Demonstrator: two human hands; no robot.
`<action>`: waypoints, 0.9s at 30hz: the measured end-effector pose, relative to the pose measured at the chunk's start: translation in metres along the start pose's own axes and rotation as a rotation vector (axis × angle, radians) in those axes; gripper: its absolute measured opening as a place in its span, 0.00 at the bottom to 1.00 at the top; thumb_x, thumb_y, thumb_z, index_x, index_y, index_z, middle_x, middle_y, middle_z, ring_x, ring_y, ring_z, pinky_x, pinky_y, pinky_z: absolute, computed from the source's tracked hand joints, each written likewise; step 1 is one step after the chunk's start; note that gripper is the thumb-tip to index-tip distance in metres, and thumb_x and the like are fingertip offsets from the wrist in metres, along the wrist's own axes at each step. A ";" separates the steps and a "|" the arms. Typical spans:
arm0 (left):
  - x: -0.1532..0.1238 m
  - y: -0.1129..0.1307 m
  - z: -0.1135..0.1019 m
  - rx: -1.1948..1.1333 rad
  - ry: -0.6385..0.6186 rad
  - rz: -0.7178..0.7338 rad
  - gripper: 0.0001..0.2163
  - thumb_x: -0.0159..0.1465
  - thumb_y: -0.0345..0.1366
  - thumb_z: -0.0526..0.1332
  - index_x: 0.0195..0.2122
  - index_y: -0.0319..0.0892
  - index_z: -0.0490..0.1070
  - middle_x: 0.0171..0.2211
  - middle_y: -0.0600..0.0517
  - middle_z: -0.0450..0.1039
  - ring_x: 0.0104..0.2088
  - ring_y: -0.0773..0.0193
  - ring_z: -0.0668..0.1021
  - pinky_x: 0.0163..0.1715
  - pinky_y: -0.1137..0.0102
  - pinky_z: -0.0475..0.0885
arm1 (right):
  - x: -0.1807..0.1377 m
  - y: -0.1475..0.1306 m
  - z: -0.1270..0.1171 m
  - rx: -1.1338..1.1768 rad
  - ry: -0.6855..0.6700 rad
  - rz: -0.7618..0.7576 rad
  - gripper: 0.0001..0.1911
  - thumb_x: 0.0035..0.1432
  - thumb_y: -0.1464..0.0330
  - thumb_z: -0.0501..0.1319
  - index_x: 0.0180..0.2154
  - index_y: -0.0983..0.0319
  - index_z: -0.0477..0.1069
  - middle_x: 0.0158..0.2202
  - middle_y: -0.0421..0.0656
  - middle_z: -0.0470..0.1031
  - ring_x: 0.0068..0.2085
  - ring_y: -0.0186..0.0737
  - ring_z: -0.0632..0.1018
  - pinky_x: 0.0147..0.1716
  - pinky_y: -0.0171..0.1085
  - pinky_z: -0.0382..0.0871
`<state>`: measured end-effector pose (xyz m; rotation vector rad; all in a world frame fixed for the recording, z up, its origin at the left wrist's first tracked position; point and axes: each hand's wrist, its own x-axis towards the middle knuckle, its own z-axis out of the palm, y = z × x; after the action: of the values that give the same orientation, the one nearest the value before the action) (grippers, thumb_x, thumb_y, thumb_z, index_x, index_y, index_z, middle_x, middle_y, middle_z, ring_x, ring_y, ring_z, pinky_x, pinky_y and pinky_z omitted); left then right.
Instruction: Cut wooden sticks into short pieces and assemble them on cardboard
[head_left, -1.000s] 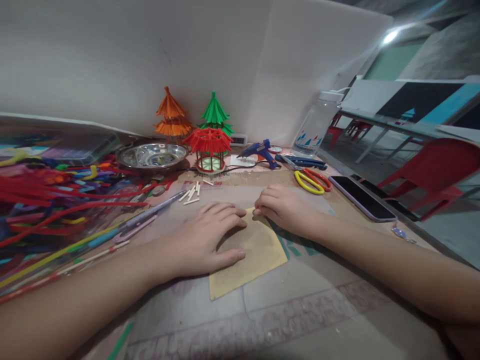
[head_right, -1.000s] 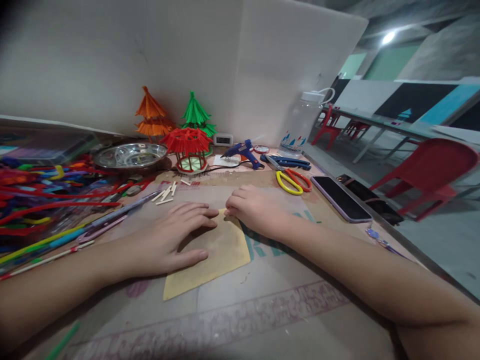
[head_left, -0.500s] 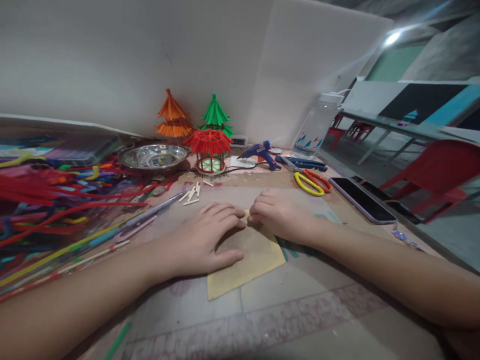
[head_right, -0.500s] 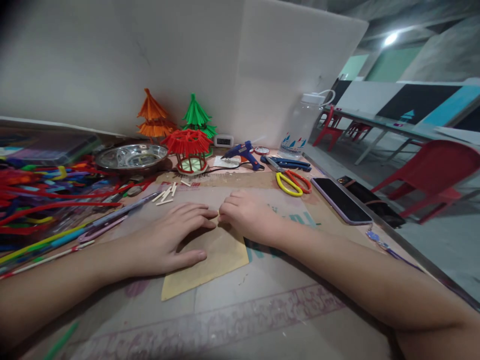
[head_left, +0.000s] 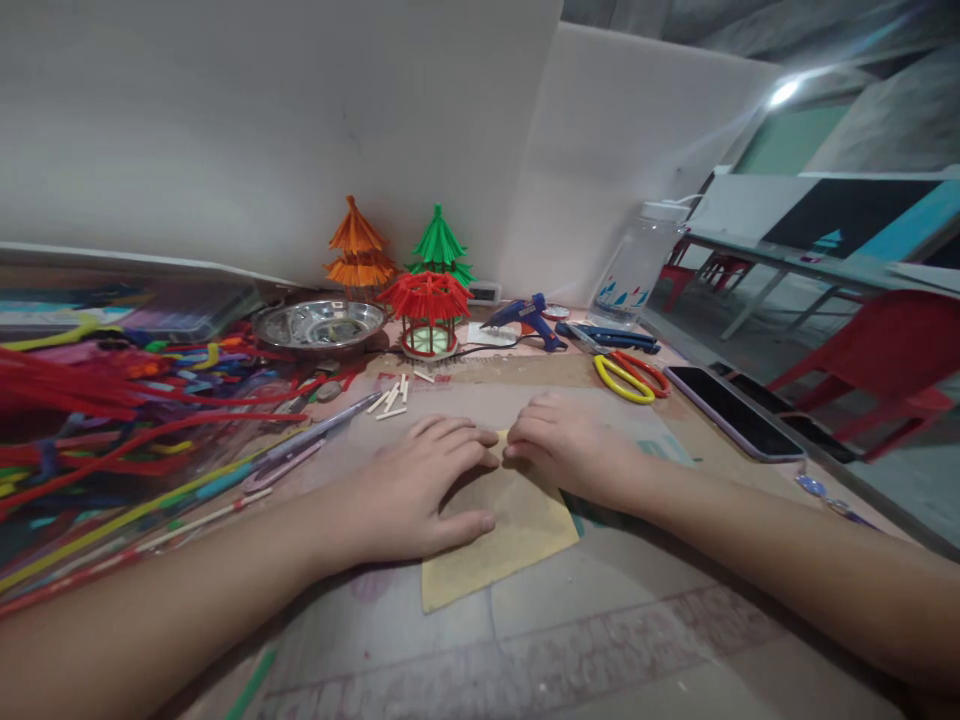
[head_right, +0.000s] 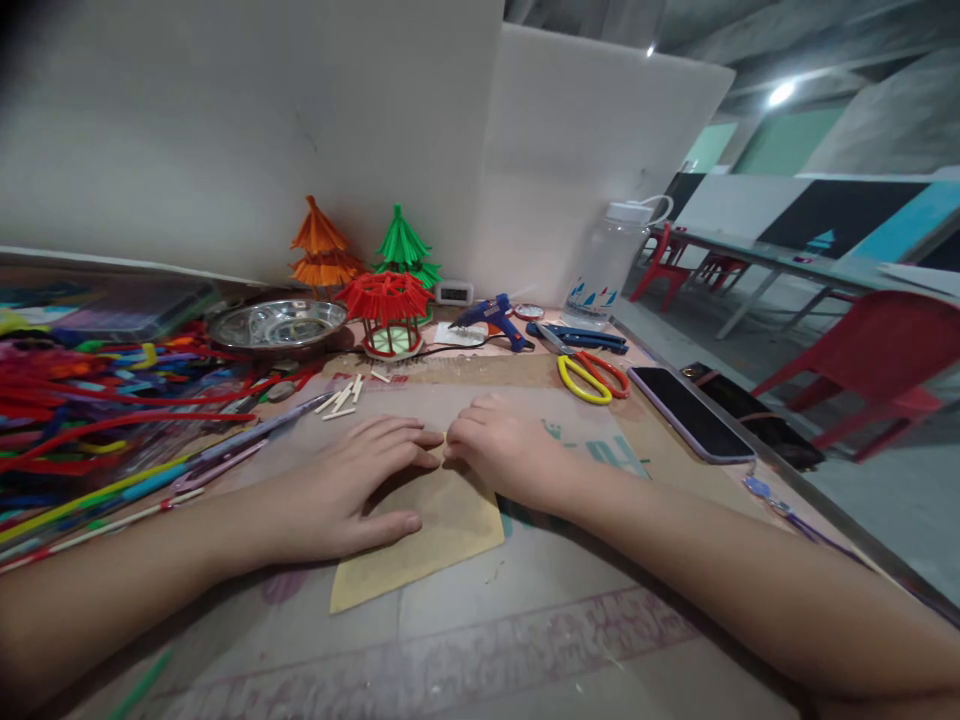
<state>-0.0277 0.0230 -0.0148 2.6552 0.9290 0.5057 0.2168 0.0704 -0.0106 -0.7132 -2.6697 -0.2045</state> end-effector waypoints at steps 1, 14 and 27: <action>0.000 0.000 0.000 -0.001 0.000 -0.006 0.21 0.65 0.50 0.63 0.54 0.43 0.72 0.60 0.42 0.71 0.62 0.44 0.69 0.63 0.47 0.63 | 0.000 0.000 0.000 -0.024 -0.003 0.007 0.12 0.69 0.68 0.58 0.31 0.63 0.74 0.28 0.44 0.75 0.33 0.40 0.71 0.35 0.39 0.61; 0.001 0.003 -0.003 -0.002 -0.025 -0.021 0.21 0.64 0.49 0.64 0.54 0.43 0.72 0.61 0.43 0.70 0.63 0.46 0.68 0.64 0.48 0.62 | -0.001 -0.001 -0.002 0.049 0.019 0.027 0.11 0.67 0.69 0.60 0.31 0.63 0.74 0.27 0.42 0.75 0.32 0.39 0.72 0.36 0.38 0.62; 0.000 0.001 -0.001 0.008 -0.030 -0.036 0.22 0.65 0.48 0.64 0.55 0.42 0.71 0.62 0.43 0.69 0.64 0.46 0.67 0.64 0.49 0.62 | -0.002 -0.004 -0.004 -0.007 0.073 -0.014 0.13 0.68 0.69 0.59 0.30 0.64 0.74 0.27 0.43 0.74 0.32 0.39 0.71 0.35 0.37 0.61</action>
<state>-0.0274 0.0225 -0.0136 2.6405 0.9697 0.4542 0.2177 0.0654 -0.0076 -0.6763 -2.6063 -0.2398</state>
